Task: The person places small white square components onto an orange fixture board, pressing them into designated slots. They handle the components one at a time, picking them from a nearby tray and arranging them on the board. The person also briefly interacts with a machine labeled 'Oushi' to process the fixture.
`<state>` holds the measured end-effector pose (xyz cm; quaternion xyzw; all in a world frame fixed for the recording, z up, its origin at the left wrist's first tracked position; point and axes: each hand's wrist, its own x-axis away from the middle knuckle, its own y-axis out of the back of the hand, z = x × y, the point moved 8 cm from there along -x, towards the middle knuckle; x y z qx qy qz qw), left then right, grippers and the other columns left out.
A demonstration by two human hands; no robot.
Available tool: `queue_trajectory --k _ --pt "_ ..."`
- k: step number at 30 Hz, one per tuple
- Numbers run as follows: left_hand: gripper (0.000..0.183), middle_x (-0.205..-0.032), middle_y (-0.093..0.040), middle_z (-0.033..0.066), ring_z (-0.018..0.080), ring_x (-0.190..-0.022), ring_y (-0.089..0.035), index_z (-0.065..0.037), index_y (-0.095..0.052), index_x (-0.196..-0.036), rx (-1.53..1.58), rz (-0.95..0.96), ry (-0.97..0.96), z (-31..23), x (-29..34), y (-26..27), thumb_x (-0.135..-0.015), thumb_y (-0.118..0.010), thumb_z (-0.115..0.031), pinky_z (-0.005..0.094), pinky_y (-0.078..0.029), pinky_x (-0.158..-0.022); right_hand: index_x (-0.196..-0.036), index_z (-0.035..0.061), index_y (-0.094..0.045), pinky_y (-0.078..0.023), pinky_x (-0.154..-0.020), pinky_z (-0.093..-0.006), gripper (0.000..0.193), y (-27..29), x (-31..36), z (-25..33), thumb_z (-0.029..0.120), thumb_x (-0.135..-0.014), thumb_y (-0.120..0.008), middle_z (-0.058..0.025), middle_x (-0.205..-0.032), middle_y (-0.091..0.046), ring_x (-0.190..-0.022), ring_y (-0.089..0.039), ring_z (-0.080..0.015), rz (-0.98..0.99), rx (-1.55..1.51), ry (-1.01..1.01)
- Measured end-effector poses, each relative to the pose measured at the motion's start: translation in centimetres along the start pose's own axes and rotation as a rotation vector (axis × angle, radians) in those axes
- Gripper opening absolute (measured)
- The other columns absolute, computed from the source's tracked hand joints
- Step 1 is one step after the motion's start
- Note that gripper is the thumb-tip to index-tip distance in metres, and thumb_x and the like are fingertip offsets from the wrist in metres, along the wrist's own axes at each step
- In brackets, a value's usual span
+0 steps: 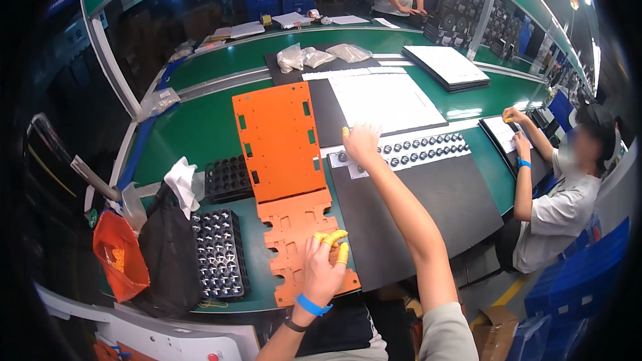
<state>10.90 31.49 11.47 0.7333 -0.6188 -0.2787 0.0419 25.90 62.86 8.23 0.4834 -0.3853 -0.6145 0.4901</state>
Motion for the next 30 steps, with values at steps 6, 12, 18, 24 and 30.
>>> queue_trajectory --k 6,12,18,24,30 --pt "0.026 -0.101 -0.058 0.0163 0.0348 -0.098 -0.052 -0.001 -0.069 -0.112 -0.015 0.078 -0.019 -0.2 -0.2 -1.0 -0.087 -0.067 -0.007 0.0448 -0.045 -0.088 -0.125 -0.0033 -0.059 -0.032 -0.109 -0.0542 0.059 -3.0 -3.8 -3.2 0.047 -0.094 -0.056 -0.0253 -0.134 -0.057 -0.131 -0.046 -0.0403 0.026 0.134 -0.213" --pt "0.023 -0.102 -0.060 0.0137 0.0339 -0.099 -0.052 -0.004 -0.070 -0.109 -0.046 0.066 0.006 0.2 -0.1 -0.4 -0.086 -0.067 -0.007 0.0426 -0.045 -0.090 -0.104 0.0016 -0.071 -0.035 -0.106 -0.0521 0.035 -1.8 -3.4 0.1 0.033 -0.090 -0.062 -0.0200 -0.111 -0.070 -0.111 -0.064 -0.0330 0.078 0.197 -0.139" --pt "0.024 -0.102 -0.061 0.0139 0.0341 -0.100 -0.052 -0.004 -0.069 -0.110 -0.025 0.089 0.003 -0.3 -0.2 -0.8 -0.086 -0.067 -0.007 0.0434 -0.045 -0.090 -0.090 0.0066 -0.075 -0.044 -0.098 -0.0485 0.022 -1.4 -4.0 -0.8 0.025 -0.088 -0.063 -0.0146 -0.093 -0.075 -0.097 -0.071 -0.0295 -0.091 0.322 -0.079" --pt "0.025 -0.103 -0.061 0.0144 0.0346 -0.100 -0.052 -0.004 -0.069 -0.111 -0.033 0.082 0.006 0.0 -0.1 -0.7 -0.086 -0.067 -0.007 0.0436 -0.046 -0.090 -0.088 0.0085 -0.075 -0.046 -0.093 -0.0453 0.027 -1.7 -4.0 -0.1 0.033 -0.090 -0.065 -0.0119 -0.089 -0.075 -0.088 -0.072 -0.0276 -0.057 0.298 -0.024" --pt "0.029 -0.100 -0.058 0.0169 0.0358 -0.098 -0.052 0.000 -0.068 -0.114 -0.051 0.092 -0.035 -0.3 -0.2 -0.6 -0.085 -0.066 -0.006 0.0450 -0.046 -0.087 -0.100 0.0112 -0.076 -0.046 -0.090 -0.0428 0.049 0.2 -3.9 0.0 0.058 -0.088 -0.066 -0.0077 -0.101 -0.072 -0.104 -0.066 -0.0239 -0.011 0.333 -0.087"
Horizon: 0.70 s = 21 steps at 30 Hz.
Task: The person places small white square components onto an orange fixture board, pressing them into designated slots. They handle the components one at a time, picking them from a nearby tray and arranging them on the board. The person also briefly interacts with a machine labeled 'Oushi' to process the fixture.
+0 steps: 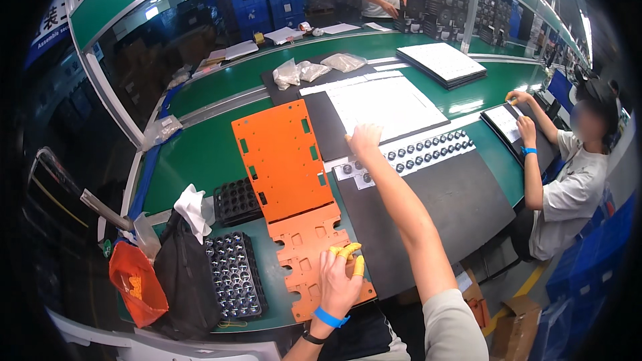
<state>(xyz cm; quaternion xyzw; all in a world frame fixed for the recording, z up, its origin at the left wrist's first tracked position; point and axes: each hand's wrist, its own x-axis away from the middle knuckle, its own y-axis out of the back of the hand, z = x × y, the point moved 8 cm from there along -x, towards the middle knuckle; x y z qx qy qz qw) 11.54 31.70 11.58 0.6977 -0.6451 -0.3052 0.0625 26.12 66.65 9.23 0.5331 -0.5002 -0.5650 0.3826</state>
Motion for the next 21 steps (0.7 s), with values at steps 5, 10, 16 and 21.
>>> queue_trajectory --k 5,10,16,21 --pt "0.028 -0.098 -0.058 0.0162 0.0352 -0.097 -0.052 0.000 -0.068 -0.113 0.015 0.002 -0.014 -0.3 -0.1 -0.4 -0.086 -0.066 -0.006 0.0447 -0.045 -0.086 -0.107 0.0090 -0.073 -0.046 -0.090 -0.0423 0.056 -0.9 -1.2 -1.4 0.061 -0.087 -0.065 -0.0106 -0.108 -0.068 -0.111 -0.061 -0.0248 -0.077 0.039 0.004" --pt "0.024 -0.102 -0.061 0.0147 0.0348 -0.099 -0.052 -0.004 -0.069 -0.110 -0.007 0.009 0.040 0.1 0.0 -0.2 -0.086 -0.067 -0.008 0.0439 -0.045 -0.090 -0.097 0.0092 -0.075 -0.049 -0.084 -0.0432 0.041 -0.7 -0.8 0.9 0.048 -0.089 -0.064 -0.0087 -0.098 -0.072 -0.099 -0.068 -0.0240 -0.032 0.122 0.108" --pt "0.024 -0.101 -0.061 0.0143 0.0343 -0.099 -0.052 -0.004 -0.070 -0.109 0.011 0.003 0.019 0.1 0.0 -0.4 -0.086 -0.068 -0.008 0.0434 -0.045 -0.090 -0.078 0.0101 -0.075 -0.053 -0.074 -0.0414 0.016 -1.0 -1.8 1.5 0.022 -0.083 -0.065 -0.0106 -0.081 -0.074 -0.080 -0.073 -0.0273 -0.078 0.045 0.192" --pt "0.024 -0.100 -0.061 0.0137 0.0331 -0.099 -0.053 -0.004 -0.070 -0.109 0.000 -0.018 0.020 0.1 0.1 -0.1 -0.086 -0.069 -0.009 0.0426 -0.046 -0.088 -0.073 0.0091 -0.075 -0.055 -0.064 -0.0392 0.016 0.4 -1.8 1.0 0.018 -0.082 -0.065 -0.0144 -0.078 -0.074 -0.076 -0.074 -0.0280 -0.160 0.068 0.320"
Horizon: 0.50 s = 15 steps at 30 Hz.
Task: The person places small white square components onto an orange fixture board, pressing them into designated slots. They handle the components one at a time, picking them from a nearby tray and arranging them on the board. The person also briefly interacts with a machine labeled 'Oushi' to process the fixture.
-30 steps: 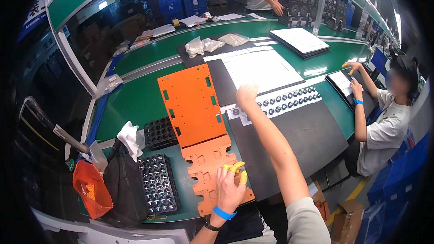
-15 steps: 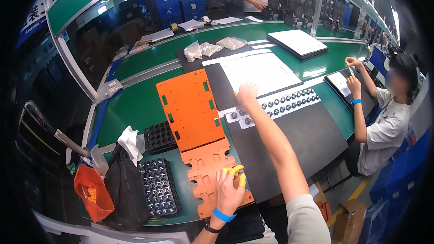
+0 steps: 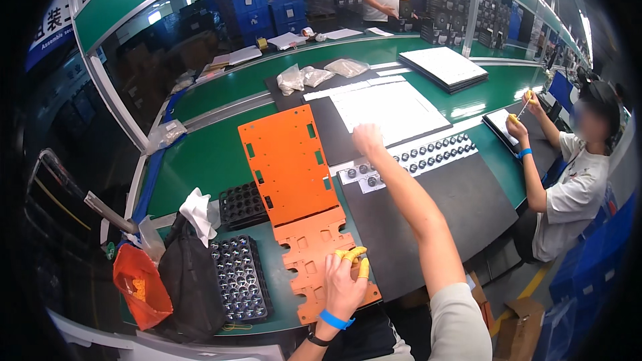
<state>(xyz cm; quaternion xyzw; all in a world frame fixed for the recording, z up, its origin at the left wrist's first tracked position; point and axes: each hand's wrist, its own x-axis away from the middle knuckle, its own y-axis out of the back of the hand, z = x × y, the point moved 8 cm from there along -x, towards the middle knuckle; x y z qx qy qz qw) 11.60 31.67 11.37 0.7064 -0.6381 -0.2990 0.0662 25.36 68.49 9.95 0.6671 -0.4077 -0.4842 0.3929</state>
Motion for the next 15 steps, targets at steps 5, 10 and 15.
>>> queue_trajectory --k 5,10,15 --pt "0.042 -0.113 -0.058 0.0095 0.0241 -0.094 -0.055 -0.006 -0.060 -0.130 0.135 -0.091 0.094 0.4 0.0 0.3 -0.089 -0.068 -0.005 0.0363 -0.049 -0.082 -0.074 0.0059 -0.073 -0.055 -0.062 -0.0409 0.017 4.4 1.5 -1.6 0.019 -0.081 -0.065 -0.0166 -0.077 -0.073 -0.070 -0.072 -0.0312 -0.102 -0.118 0.051" --pt "0.060 -0.132 -0.047 0.0115 0.0213 -0.098 -0.056 -0.009 -0.029 -0.153 0.846 -0.008 0.380 2.1 -0.6 -0.1 -0.101 -0.058 -0.017 0.0411 -0.051 -0.096 -0.073 0.0043 -0.068 -0.054 -0.059 -0.0435 0.015 14.7 9.1 1.6 0.019 -0.078 -0.067 -0.0169 -0.068 -0.068 -0.062 -0.069 -0.0334 -0.183 -0.443 0.195" --pt "0.042 -0.129 -0.058 0.0128 0.0238 -0.110 -0.060 -0.007 -0.050 -0.136 1.586 -0.047 0.698 1.3 -5.5 -2.2 -0.106 -0.043 -0.035 0.0396 -0.048 -0.101 -0.065 0.0057 -0.057 -0.051 -0.064 -0.0393 0.018 22.1 21.6 5.5 0.019 -0.063 -0.069 -0.0093 -0.065 -0.061 -0.062 -0.063 -0.0273 -0.353 -0.351 0.760"
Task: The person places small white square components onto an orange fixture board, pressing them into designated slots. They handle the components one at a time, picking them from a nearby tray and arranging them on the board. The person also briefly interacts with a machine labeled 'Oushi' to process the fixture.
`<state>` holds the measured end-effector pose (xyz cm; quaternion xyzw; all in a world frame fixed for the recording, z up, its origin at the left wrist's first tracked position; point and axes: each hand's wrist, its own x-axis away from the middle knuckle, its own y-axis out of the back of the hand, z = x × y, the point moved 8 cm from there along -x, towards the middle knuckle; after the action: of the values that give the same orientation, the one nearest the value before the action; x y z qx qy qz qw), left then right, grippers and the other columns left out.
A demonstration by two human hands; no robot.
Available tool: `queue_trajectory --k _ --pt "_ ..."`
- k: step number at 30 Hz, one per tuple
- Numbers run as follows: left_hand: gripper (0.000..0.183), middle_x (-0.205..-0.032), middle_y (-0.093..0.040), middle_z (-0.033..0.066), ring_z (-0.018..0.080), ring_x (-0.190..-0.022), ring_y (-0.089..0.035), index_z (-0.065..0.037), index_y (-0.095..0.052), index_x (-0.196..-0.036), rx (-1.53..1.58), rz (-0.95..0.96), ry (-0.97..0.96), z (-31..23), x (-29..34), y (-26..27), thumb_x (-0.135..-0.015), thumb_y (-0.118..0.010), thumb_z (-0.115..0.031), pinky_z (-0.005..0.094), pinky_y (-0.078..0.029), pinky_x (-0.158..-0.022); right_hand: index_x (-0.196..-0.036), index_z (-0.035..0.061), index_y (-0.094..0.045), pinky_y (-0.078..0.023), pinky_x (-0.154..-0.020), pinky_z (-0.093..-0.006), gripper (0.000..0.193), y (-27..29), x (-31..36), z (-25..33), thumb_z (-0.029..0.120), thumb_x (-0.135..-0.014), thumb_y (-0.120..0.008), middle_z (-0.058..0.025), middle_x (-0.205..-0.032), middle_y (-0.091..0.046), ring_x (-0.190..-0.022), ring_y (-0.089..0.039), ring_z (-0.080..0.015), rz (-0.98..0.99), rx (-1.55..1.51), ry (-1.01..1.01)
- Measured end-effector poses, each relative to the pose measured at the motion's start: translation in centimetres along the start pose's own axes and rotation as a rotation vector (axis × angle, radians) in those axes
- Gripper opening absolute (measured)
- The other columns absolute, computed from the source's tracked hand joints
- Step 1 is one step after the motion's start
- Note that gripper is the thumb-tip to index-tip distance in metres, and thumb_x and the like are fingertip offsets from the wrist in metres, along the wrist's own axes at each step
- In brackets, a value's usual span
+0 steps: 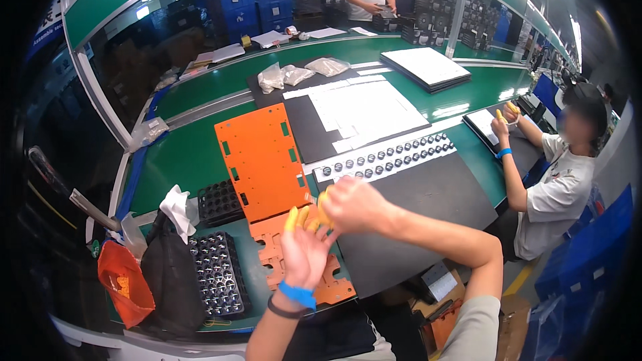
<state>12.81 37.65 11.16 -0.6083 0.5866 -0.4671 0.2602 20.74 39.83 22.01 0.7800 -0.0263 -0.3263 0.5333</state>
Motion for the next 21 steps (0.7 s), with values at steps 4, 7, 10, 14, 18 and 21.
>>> queue_trajectory --k 4,7,10,14,18,21 --pt "0.035 -0.109 -0.069 0.0110 0.0240 -0.100 -0.064 -0.006 -0.063 -0.117 0.080 -0.028 0.146 2.6 -6.1 1.2 -0.106 -0.042 -0.031 0.0394 -0.052 -0.093 -0.067 0.0066 -0.058 -0.050 -0.063 -0.0377 0.022 -0.8 2.1 3.2 0.023 -0.074 -0.071 -0.0080 -0.066 -0.060 -0.063 -0.062 -0.0246 0.072 -0.038 0.117" --pt "0.034 -0.104 -0.070 0.0082 0.0185 -0.083 -0.063 -0.008 -0.064 -0.116 -0.118 -0.020 0.219 4.0 -9.4 3.8 -0.104 -0.041 -0.030 0.0358 -0.054 -0.078 -0.067 0.0078 -0.060 -0.049 -0.058 -0.0371 0.028 -0.8 2.8 0.6 0.028 -0.080 -0.074 -0.0063 -0.064 -0.059 -0.059 -0.061 -0.0229 -0.055 -0.168 0.025" --pt "0.033 -0.094 -0.066 0.0060 0.0158 -0.072 -0.057 -0.004 -0.065 -0.116 -0.056 0.029 0.290 3.9 -9.8 4.7 -0.102 -0.044 -0.025 0.0304 -0.049 -0.063 -0.068 0.0093 -0.064 -0.047 -0.051 -0.0377 0.024 -0.5 2.5 -2.7 0.026 -0.080 -0.078 -0.0049 -0.060 -0.057 -0.053 -0.060 -0.0232 -0.201 -0.189 -0.105" --pt "0.036 -0.089 -0.061 0.0050 0.0131 -0.064 -0.044 -0.002 -0.066 -0.117 -0.056 0.079 0.346 4.7 -8.6 2.7 -0.100 -0.048 -0.028 0.0265 -0.038 -0.054 -0.079 0.0046 -0.072 -0.053 -0.063 -0.0423 0.024 -3.9 2.6 -11.7 0.027 -0.086 -0.073 -0.0113 -0.070 -0.067 -0.065 -0.066 -0.0328 -0.139 -0.160 -0.576" --pt "0.039 -0.091 -0.062 0.0057 0.0120 -0.064 -0.044 -0.001 -0.066 -0.118 -0.103 0.156 0.344 6.0 -8.7 2.0 -0.100 -0.049 -0.032 0.0255 -0.036 -0.053 -0.086 0.0002 -0.073 -0.055 -0.079 -0.0467 0.032 -12.1 5.2 -20.4 0.032 -0.088 -0.072 -0.0193 -0.095 -0.069 -0.086 -0.068 -0.0372 -0.075 -0.101 -0.791" --pt "0.040 -0.091 -0.063 0.0055 0.0110 -0.064 -0.043 -0.001 -0.066 -0.118 -0.169 0.169 0.328 6.4 -8.7 2.3 -0.101 -0.049 -0.032 0.0248 -0.036 -0.054 -0.101 -0.0019 -0.073 -0.054 -0.085 -0.0459 0.042 -17.1 5.0 -23.1 0.036 -0.084 -0.074 -0.0237 -0.109 -0.066 -0.102 -0.066 -0.0378 0.258 -0.088 -1.009"
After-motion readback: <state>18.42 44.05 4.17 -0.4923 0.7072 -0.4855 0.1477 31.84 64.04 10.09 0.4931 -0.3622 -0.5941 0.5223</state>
